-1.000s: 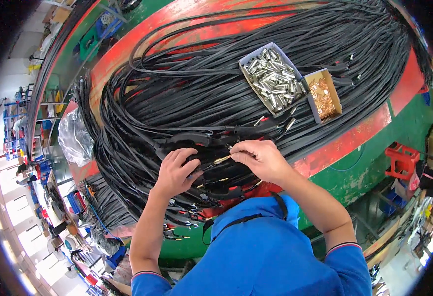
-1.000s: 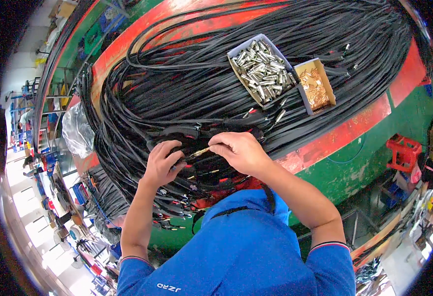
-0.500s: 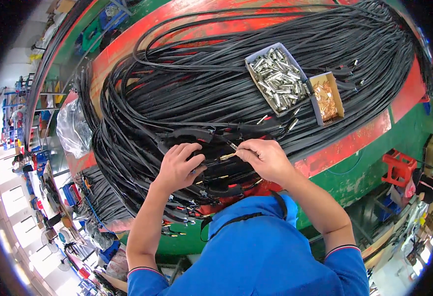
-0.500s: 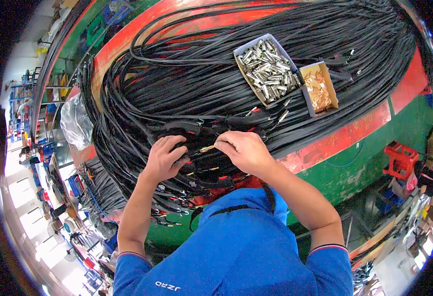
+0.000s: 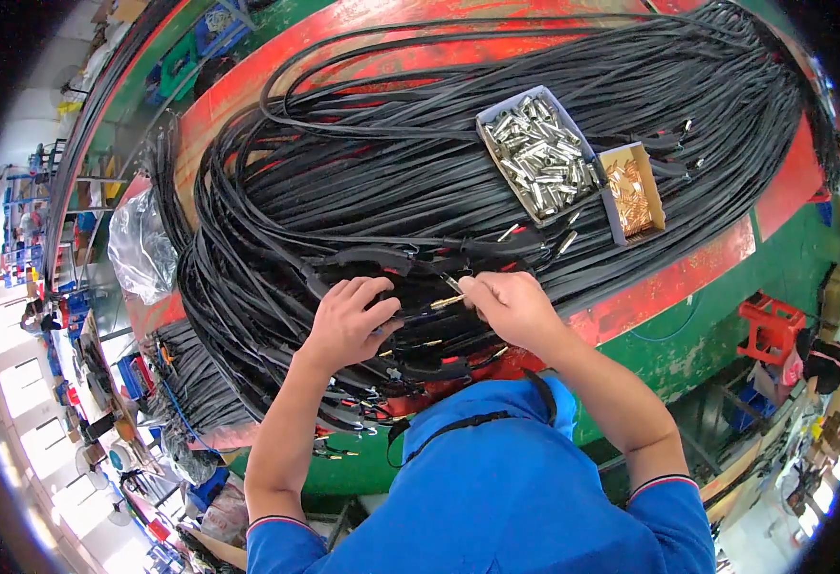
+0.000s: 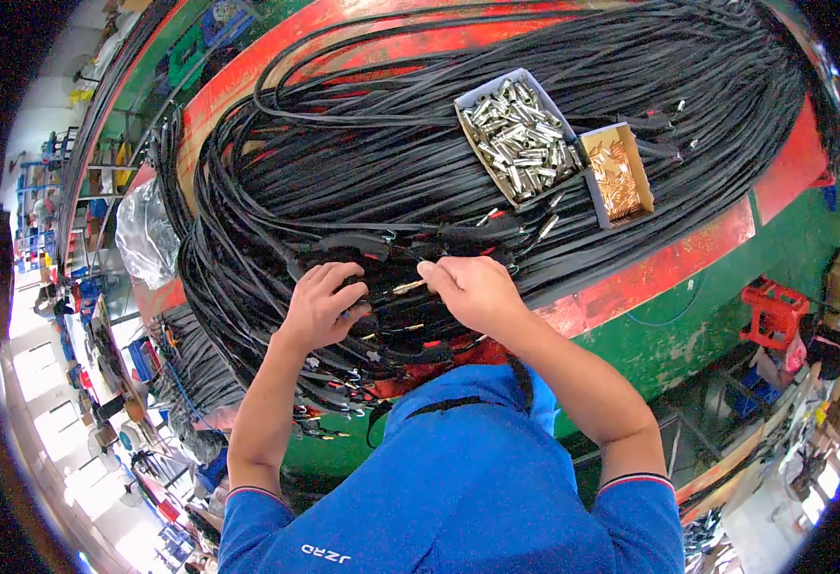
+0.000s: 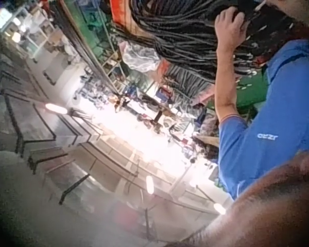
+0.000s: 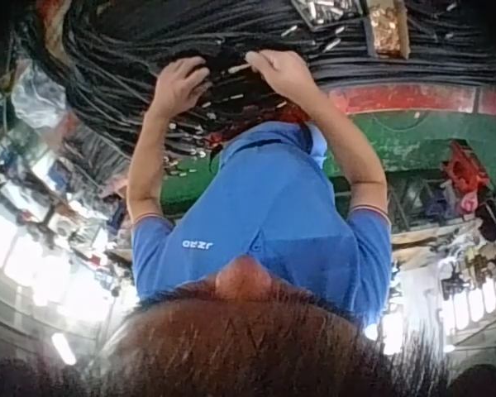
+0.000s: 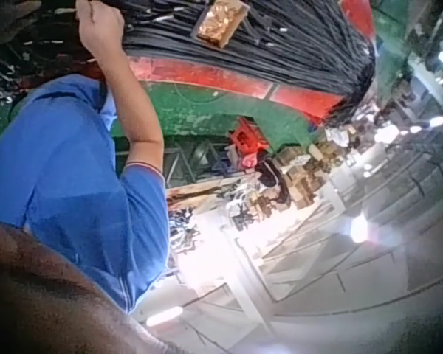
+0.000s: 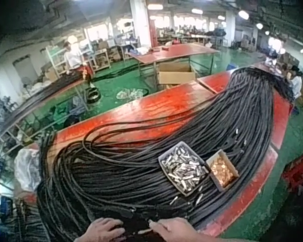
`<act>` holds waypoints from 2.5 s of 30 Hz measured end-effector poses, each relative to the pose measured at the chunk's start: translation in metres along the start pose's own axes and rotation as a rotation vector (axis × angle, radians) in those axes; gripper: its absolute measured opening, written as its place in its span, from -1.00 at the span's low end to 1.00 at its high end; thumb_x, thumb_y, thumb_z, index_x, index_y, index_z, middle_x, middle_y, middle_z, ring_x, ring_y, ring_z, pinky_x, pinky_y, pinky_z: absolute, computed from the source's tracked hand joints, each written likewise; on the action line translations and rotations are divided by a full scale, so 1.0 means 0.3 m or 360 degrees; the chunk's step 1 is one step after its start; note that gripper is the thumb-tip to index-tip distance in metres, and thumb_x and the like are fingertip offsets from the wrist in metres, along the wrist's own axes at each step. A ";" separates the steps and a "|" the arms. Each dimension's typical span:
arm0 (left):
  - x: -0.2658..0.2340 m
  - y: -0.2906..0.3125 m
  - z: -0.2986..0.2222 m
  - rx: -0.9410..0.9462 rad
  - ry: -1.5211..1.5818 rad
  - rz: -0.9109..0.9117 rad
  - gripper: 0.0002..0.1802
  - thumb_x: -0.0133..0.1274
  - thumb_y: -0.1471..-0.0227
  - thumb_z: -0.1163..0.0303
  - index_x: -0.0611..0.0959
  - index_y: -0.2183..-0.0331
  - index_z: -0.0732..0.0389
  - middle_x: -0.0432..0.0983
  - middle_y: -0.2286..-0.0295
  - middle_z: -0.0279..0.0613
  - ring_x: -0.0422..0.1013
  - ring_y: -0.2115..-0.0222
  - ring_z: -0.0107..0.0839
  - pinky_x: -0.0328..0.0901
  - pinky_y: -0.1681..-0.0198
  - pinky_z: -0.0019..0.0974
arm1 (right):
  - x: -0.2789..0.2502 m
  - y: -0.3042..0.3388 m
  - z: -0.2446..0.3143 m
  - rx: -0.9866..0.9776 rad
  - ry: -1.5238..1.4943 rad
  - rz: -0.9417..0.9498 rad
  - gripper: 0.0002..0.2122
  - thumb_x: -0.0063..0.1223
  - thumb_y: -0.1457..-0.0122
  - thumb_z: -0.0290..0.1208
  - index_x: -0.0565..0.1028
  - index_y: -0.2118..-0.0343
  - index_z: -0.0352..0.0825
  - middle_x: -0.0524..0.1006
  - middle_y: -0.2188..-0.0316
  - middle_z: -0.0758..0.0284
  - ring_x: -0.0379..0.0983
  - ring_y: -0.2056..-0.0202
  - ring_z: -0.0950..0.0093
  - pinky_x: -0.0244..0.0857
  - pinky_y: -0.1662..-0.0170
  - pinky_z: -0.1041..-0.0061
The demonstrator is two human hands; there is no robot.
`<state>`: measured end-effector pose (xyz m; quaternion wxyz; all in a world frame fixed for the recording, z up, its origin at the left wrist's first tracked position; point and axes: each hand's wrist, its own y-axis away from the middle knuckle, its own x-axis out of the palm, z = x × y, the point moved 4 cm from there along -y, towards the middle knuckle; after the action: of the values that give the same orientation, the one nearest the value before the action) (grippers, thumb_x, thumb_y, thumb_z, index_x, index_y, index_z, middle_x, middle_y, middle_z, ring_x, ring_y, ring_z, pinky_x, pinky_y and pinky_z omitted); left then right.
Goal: The person assembles wire harnesses by hand, attaching metal connectors to the ends of black cables.
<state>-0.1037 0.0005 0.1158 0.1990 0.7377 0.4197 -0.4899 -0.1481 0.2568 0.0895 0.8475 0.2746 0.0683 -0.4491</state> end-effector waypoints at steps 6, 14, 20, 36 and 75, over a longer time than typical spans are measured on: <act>-0.004 -0.001 -0.004 0.0018 0.0011 -0.0023 -0.61 0.42 0.12 0.36 0.62 0.21 0.09 0.55 0.08 -0.16 0.54 0.11 -0.10 0.42 0.15 -0.08 | -0.012 0.026 -0.024 -0.0505 -0.0389 -0.0142 -0.83 0.21 -0.31 -0.47 0.50 0.10 -0.35 0.59 0.36 0.21 0.61 0.33 0.36 0.48 0.22 0.30; -0.010 -0.022 0.006 0.0025 0.0053 0.0027 -0.62 0.40 0.09 0.32 0.61 0.22 0.13 0.54 0.07 -0.12 0.53 0.12 -0.02 0.43 0.11 -0.01 | -0.025 0.018 0.021 -0.0644 -0.0071 -0.0082 -0.89 0.13 -0.36 -0.51 0.49 0.11 -0.35 0.59 0.40 0.24 0.57 0.36 0.41 0.46 0.24 0.37; -0.057 0.024 0.007 -0.0027 -0.0055 -0.0045 -0.66 0.41 0.06 0.24 0.66 0.22 0.05 0.57 0.10 -0.16 0.56 0.14 -0.06 0.47 0.12 -0.01 | -0.009 -0.012 0.055 -0.0488 -0.0147 0.0058 -0.74 0.17 -0.38 -0.34 0.43 -0.01 -0.34 0.63 0.41 0.11 0.62 0.39 0.16 0.47 0.27 0.25; 0.070 0.086 0.037 -0.0009 -0.0005 -0.0118 -0.67 0.32 -0.05 0.20 0.63 0.18 0.08 0.52 0.07 -0.16 0.50 0.14 -0.10 0.42 0.10 -0.02 | -0.007 -0.003 0.034 -0.0518 0.0093 -0.0025 -0.89 0.17 -0.30 -0.51 0.56 0.31 -0.47 0.55 0.50 0.19 0.46 0.49 0.46 0.35 0.37 0.42; 0.036 0.042 -0.052 -0.0044 0.0222 -0.0151 -0.80 0.30 -0.11 0.31 0.69 0.26 0.18 0.57 0.42 -0.17 0.51 0.23 -0.15 0.27 -0.16 0.03 | -0.015 0.069 0.080 -0.0868 0.0308 -0.0124 -0.75 0.34 -0.23 -0.40 0.60 0.05 -0.27 0.64 0.29 0.24 0.65 0.31 0.27 0.53 0.25 0.33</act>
<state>-0.0829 0.0089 0.1116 0.1561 0.7465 0.4737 -0.4403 -0.1374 0.2566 0.1198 0.8616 0.0754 0.2775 -0.4183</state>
